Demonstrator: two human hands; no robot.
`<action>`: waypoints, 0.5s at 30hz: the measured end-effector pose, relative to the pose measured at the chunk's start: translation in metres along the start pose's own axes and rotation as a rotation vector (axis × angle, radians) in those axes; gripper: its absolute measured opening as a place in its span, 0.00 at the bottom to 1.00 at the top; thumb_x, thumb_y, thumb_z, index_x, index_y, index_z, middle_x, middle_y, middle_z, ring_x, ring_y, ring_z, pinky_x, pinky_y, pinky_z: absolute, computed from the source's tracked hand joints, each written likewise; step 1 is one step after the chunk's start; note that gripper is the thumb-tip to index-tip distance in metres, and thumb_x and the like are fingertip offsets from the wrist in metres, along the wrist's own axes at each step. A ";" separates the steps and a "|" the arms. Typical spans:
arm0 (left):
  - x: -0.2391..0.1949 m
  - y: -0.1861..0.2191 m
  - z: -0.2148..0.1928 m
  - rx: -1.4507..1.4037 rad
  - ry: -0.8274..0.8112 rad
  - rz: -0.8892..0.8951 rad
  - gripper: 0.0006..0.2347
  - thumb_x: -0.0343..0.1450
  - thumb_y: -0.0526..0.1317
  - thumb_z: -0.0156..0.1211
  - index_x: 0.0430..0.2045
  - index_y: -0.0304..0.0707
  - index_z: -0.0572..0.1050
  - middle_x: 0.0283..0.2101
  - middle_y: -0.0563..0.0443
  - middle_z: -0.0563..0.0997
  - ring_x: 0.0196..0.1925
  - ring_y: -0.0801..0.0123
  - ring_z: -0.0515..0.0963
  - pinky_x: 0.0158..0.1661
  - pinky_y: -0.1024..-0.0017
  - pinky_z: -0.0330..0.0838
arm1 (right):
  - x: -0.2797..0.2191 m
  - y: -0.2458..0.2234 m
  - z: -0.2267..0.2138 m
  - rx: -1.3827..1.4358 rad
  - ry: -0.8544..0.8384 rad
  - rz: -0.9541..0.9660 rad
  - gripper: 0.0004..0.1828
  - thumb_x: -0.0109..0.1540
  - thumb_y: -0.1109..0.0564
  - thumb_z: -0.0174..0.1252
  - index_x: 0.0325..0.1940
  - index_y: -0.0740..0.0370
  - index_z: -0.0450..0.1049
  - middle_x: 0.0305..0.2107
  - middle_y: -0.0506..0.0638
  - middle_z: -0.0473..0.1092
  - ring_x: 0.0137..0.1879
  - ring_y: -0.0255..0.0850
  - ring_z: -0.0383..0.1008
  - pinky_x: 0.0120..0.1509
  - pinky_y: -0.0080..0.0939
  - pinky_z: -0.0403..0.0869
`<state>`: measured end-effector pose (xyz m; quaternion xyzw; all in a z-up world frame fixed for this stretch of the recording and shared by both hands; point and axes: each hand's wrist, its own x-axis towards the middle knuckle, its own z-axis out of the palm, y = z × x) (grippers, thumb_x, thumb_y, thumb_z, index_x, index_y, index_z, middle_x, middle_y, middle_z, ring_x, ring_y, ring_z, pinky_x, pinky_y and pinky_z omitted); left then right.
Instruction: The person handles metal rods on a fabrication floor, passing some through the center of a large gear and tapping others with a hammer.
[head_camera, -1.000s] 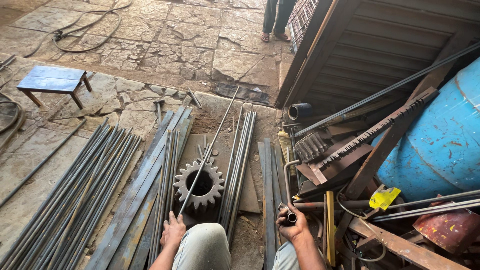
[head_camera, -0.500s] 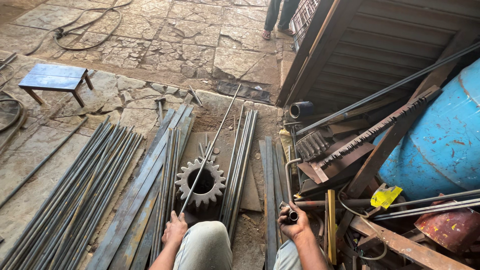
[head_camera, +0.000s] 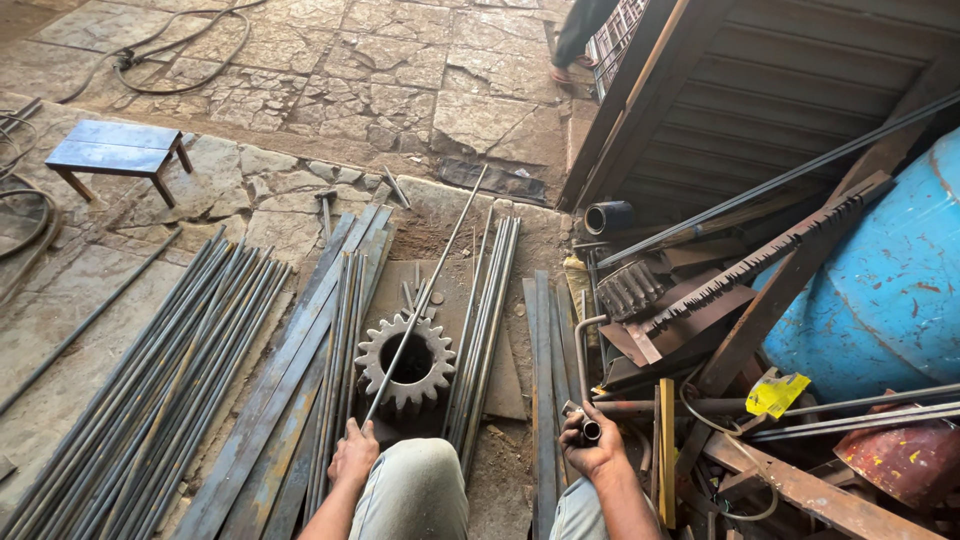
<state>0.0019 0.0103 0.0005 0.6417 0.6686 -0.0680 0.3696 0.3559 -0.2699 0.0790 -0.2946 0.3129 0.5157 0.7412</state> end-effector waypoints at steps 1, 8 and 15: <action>0.000 -0.001 0.000 -0.001 -0.001 0.005 0.30 0.76 0.65 0.31 0.73 0.61 0.51 0.68 0.35 0.69 0.67 0.39 0.71 0.62 0.42 0.64 | 0.000 0.000 0.000 -0.001 -0.001 0.002 0.14 0.63 0.48 0.60 0.43 0.61 0.71 0.24 0.42 0.68 0.29 0.32 0.72 0.29 0.32 0.66; -0.001 -0.001 0.000 -0.012 0.033 0.036 0.28 0.75 0.64 0.33 0.67 0.54 0.59 0.60 0.34 0.77 0.64 0.39 0.75 0.60 0.43 0.66 | 0.000 0.001 0.001 -0.006 0.031 -0.024 0.15 0.62 0.49 0.61 0.45 0.63 0.71 0.24 0.43 0.69 0.30 0.32 0.71 0.29 0.31 0.65; -0.006 -0.003 0.002 -0.005 0.100 0.090 0.25 0.76 0.64 0.35 0.54 0.48 0.65 0.54 0.33 0.80 0.58 0.37 0.79 0.55 0.43 0.70 | 0.001 0.003 0.003 -0.011 0.031 -0.003 0.15 0.62 0.49 0.62 0.42 0.62 0.70 0.23 0.42 0.68 0.29 0.32 0.71 0.29 0.32 0.66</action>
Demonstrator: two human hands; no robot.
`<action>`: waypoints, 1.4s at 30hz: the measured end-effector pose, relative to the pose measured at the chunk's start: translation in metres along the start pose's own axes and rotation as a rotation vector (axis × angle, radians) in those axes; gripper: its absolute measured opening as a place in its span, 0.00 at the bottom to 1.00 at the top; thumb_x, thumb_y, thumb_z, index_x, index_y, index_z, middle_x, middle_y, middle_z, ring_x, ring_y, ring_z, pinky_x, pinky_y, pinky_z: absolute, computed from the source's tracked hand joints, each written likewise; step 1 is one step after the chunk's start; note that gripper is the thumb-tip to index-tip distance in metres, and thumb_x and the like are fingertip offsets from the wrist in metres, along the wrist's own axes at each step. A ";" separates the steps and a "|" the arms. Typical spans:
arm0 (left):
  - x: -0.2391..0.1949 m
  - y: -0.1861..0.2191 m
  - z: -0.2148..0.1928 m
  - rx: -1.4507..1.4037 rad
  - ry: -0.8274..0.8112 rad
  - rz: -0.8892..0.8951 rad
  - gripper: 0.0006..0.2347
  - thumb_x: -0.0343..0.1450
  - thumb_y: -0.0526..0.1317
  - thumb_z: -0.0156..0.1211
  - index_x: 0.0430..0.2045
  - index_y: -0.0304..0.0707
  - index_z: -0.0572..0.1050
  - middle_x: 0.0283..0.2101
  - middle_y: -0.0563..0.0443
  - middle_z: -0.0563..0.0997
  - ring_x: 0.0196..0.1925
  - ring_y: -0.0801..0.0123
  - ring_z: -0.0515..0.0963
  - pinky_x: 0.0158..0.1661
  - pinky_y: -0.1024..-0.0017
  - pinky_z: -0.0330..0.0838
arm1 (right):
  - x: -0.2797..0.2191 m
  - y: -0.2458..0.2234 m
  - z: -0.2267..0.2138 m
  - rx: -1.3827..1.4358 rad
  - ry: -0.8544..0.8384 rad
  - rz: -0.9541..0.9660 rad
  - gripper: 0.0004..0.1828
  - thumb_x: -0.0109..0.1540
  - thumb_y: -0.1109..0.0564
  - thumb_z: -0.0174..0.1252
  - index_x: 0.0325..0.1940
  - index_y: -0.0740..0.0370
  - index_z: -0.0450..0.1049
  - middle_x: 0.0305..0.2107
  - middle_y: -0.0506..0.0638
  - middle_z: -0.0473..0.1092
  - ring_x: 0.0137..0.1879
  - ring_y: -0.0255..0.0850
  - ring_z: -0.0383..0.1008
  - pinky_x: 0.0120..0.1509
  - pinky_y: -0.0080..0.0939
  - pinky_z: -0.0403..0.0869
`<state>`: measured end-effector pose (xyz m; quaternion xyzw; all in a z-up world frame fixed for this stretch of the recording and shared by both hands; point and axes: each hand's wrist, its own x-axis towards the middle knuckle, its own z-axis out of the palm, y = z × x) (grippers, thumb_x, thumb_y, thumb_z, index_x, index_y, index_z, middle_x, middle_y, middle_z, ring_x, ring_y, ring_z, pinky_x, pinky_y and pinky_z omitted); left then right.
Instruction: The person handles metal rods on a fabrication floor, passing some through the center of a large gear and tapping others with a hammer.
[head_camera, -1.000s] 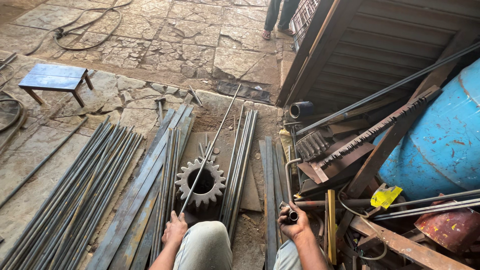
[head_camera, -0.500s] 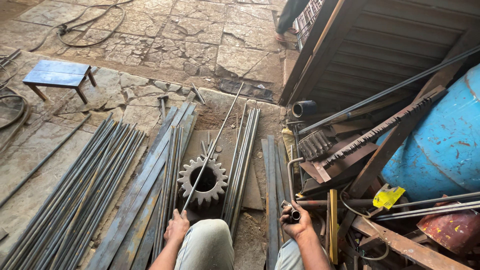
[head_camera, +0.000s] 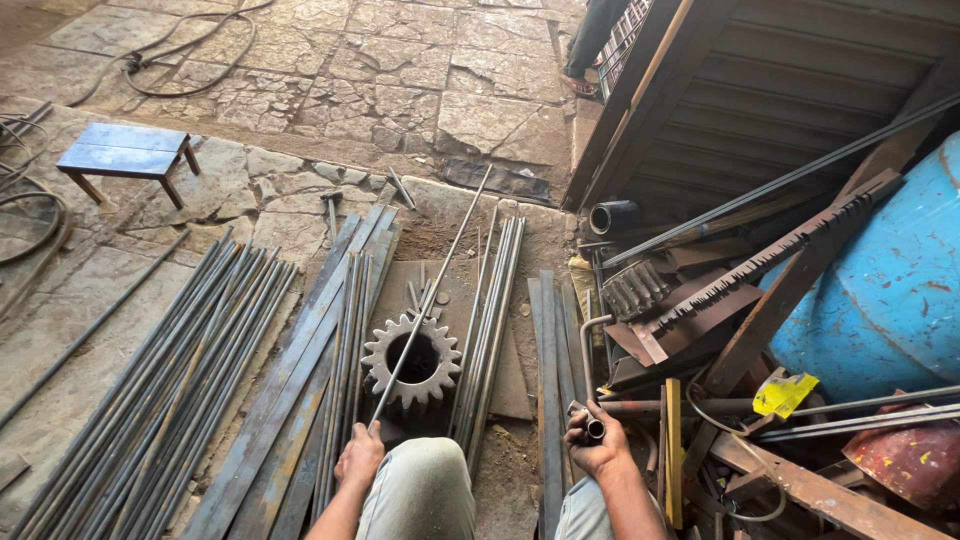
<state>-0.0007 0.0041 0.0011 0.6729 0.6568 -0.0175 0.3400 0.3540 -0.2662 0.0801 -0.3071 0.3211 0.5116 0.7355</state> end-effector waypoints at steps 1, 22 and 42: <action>-0.001 0.000 0.000 -0.001 0.035 0.021 0.25 0.75 0.65 0.37 0.53 0.47 0.65 0.51 0.33 0.81 0.55 0.37 0.80 0.53 0.44 0.72 | 0.001 0.000 0.001 -0.002 -0.003 0.004 0.15 0.62 0.49 0.62 0.42 0.62 0.70 0.23 0.42 0.68 0.29 0.32 0.71 0.29 0.32 0.66; -0.050 0.018 -0.145 -0.548 -0.556 0.318 0.19 0.73 0.52 0.59 0.37 0.31 0.82 0.31 0.50 0.84 0.30 0.77 0.77 0.33 0.75 0.71 | 0.006 0.014 0.012 -0.080 -0.061 0.002 0.11 0.63 0.49 0.60 0.35 0.57 0.70 0.22 0.45 0.68 0.29 0.36 0.71 0.30 0.34 0.67; -0.162 0.248 -0.130 -1.780 -1.503 0.686 0.13 0.82 0.50 0.44 0.40 0.40 0.69 0.32 0.48 0.72 0.33 0.63 0.70 0.41 0.59 0.65 | 0.029 -0.016 -0.020 -0.041 -0.004 -0.005 0.12 0.64 0.50 0.62 0.39 0.58 0.70 0.25 0.42 0.70 0.31 0.33 0.72 0.32 0.34 0.67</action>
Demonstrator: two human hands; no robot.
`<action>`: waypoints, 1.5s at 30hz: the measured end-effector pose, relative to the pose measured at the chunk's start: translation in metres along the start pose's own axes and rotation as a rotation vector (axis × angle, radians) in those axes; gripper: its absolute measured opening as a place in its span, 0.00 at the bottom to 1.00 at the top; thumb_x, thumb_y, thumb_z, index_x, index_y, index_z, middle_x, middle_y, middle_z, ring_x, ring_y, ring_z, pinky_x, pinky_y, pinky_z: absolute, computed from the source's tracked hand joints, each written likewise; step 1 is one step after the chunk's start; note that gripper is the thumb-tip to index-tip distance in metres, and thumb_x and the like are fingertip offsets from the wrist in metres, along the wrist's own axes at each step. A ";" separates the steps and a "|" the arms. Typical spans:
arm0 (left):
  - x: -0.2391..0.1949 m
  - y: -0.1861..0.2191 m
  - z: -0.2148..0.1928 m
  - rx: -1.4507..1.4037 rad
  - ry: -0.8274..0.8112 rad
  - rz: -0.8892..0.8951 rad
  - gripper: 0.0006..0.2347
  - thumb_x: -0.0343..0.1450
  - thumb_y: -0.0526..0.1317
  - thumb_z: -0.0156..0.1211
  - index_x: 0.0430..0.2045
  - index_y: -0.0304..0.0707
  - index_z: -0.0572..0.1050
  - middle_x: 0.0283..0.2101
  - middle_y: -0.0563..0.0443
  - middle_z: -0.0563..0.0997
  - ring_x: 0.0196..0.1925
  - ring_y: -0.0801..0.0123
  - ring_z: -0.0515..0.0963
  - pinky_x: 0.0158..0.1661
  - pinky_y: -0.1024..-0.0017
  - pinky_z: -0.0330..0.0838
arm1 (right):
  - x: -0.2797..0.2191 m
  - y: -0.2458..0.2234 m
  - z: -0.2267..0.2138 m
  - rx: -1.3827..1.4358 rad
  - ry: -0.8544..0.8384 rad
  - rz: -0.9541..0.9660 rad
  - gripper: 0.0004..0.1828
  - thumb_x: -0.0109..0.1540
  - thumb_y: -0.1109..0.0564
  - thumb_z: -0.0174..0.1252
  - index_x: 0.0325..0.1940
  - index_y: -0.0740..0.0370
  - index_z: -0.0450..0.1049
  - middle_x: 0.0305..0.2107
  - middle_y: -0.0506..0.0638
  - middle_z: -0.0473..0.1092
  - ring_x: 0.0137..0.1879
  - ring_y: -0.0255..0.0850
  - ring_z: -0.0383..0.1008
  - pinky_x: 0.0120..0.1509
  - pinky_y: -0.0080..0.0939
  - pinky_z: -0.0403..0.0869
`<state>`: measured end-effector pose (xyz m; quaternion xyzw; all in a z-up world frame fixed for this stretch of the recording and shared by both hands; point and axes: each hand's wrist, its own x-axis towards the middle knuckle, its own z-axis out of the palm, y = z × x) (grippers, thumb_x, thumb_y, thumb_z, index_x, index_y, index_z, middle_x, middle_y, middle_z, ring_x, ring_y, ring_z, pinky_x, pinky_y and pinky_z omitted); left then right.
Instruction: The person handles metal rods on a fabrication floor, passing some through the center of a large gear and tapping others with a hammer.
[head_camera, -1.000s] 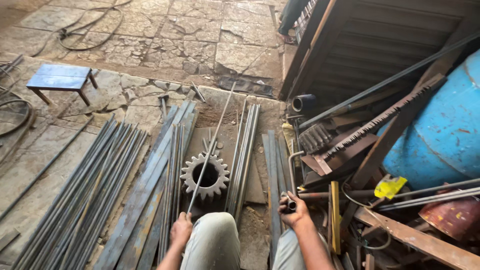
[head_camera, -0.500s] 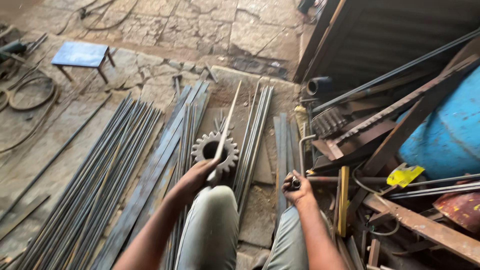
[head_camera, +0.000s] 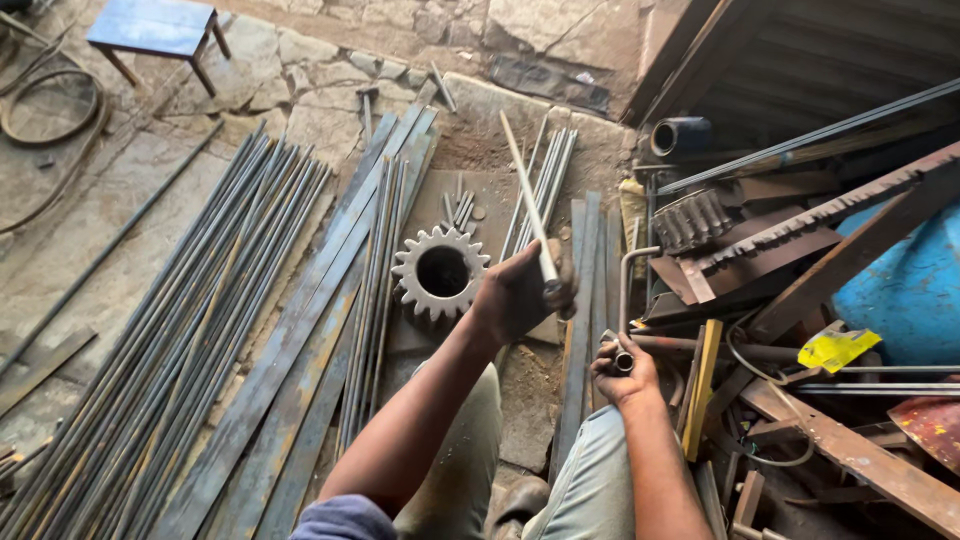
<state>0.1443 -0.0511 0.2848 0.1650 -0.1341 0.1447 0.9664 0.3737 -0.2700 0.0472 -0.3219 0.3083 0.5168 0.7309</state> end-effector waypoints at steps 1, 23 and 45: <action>0.002 0.002 0.000 -0.020 -0.040 -0.002 0.13 0.82 0.50 0.44 0.40 0.40 0.69 0.32 0.48 0.71 0.33 0.63 0.69 0.41 0.59 0.65 | -0.001 0.000 0.000 0.002 0.004 0.004 0.12 0.64 0.50 0.62 0.39 0.58 0.70 0.25 0.42 0.69 0.31 0.33 0.72 0.32 0.34 0.67; -0.315 0.009 -0.237 0.799 1.044 -0.506 0.18 0.76 0.52 0.51 0.27 0.35 0.74 0.18 0.51 0.76 0.15 0.69 0.72 0.19 0.70 0.66 | -0.118 0.104 0.095 -1.010 -0.490 -0.750 0.12 0.60 0.63 0.64 0.44 0.62 0.69 0.23 0.47 0.68 0.26 0.37 0.70 0.30 0.36 0.71; -0.197 -0.048 -0.330 1.354 1.455 -0.353 0.25 0.74 0.61 0.46 0.34 0.39 0.82 0.41 0.33 0.83 0.48 0.39 0.81 0.48 0.50 0.72 | 0.043 0.193 0.003 -1.412 -0.128 -0.800 0.33 0.68 0.30 0.52 0.29 0.63 0.72 0.19 0.44 0.67 0.25 0.32 0.66 0.29 0.38 0.66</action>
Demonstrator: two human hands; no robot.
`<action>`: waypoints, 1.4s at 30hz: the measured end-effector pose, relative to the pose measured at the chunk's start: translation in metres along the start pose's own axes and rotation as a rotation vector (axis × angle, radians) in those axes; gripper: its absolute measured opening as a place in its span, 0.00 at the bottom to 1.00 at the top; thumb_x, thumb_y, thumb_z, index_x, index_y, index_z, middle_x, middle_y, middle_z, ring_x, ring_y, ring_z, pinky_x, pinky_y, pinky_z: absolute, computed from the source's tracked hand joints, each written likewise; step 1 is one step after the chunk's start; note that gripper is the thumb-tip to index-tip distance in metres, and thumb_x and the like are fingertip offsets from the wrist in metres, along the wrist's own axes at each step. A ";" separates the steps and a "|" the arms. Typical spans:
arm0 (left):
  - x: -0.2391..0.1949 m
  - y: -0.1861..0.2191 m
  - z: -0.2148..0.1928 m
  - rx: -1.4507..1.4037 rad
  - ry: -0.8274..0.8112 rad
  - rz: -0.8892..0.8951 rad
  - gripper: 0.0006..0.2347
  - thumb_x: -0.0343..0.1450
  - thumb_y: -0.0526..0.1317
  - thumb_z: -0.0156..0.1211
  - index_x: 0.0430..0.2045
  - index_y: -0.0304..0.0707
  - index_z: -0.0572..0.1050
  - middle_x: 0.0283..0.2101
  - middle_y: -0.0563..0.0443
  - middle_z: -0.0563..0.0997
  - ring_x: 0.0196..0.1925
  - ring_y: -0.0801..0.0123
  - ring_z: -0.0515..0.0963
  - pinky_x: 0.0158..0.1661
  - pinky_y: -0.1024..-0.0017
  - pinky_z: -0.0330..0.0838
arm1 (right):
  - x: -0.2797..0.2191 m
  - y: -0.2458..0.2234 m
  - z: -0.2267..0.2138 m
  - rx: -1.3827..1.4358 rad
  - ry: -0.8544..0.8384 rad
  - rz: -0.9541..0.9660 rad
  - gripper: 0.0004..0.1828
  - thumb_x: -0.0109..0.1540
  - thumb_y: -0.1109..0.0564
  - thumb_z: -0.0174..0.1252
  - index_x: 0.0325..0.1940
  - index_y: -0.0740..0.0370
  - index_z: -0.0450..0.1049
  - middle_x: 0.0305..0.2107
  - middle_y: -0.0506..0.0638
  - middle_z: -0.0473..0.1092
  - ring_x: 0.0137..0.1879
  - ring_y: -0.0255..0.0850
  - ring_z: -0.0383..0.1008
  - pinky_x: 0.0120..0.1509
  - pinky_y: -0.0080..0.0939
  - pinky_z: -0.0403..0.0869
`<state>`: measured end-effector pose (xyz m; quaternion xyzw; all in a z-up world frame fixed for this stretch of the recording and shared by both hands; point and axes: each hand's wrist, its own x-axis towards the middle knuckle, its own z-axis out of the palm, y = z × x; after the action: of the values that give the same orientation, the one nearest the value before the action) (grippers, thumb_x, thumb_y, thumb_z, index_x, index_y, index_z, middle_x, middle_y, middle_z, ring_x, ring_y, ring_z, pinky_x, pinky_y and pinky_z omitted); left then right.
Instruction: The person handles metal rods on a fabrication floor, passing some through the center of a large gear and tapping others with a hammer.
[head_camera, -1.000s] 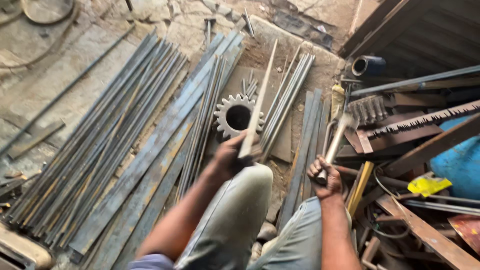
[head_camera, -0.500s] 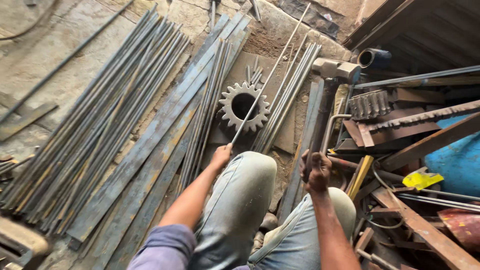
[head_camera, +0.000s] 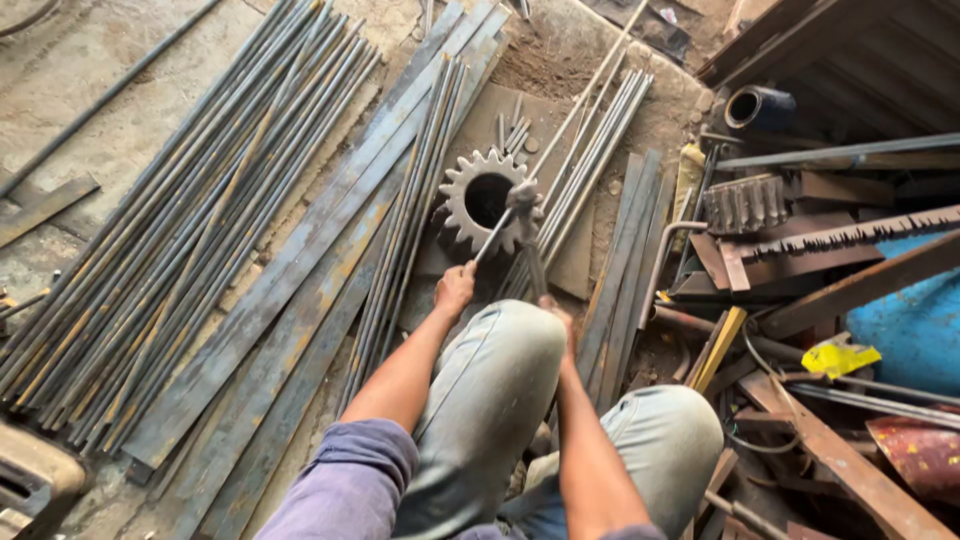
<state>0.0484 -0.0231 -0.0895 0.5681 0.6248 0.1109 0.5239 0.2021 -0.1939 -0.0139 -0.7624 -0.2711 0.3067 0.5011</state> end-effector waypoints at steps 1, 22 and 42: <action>0.001 -0.002 -0.003 0.007 0.006 0.001 0.25 0.74 0.61 0.45 0.35 0.39 0.82 0.41 0.33 0.83 0.48 0.39 0.81 0.48 0.50 0.72 | 0.002 0.001 0.000 0.000 -0.002 0.003 0.34 0.68 0.30 0.51 0.27 0.64 0.72 0.19 0.43 0.67 0.25 0.32 0.66 0.29 0.38 0.66; -0.136 -0.133 -0.102 -0.269 -0.147 -0.044 0.21 0.78 0.55 0.50 0.26 0.35 0.76 0.21 0.51 0.71 0.25 0.67 0.68 0.28 0.66 0.62 | -0.024 0.009 -0.002 -0.307 0.024 -0.083 0.14 0.62 0.57 0.56 0.49 0.63 0.78 0.36 0.54 0.79 0.41 0.41 0.80 0.44 0.46 0.74; -0.284 0.241 -0.147 -1.162 -1.100 0.245 0.12 0.83 0.48 0.48 0.46 0.36 0.68 0.37 0.39 0.81 0.30 0.67 0.80 0.32 0.71 0.76 | -0.017 0.033 -0.006 -0.456 -0.041 0.141 0.15 0.65 0.49 0.56 0.38 0.64 0.77 0.27 0.56 0.76 0.32 0.42 0.76 0.36 0.49 0.71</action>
<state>0.0215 -0.1111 0.3002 0.2428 0.0536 0.1792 0.9519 0.1983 -0.2212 -0.0391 -0.8665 -0.2897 0.2872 0.2877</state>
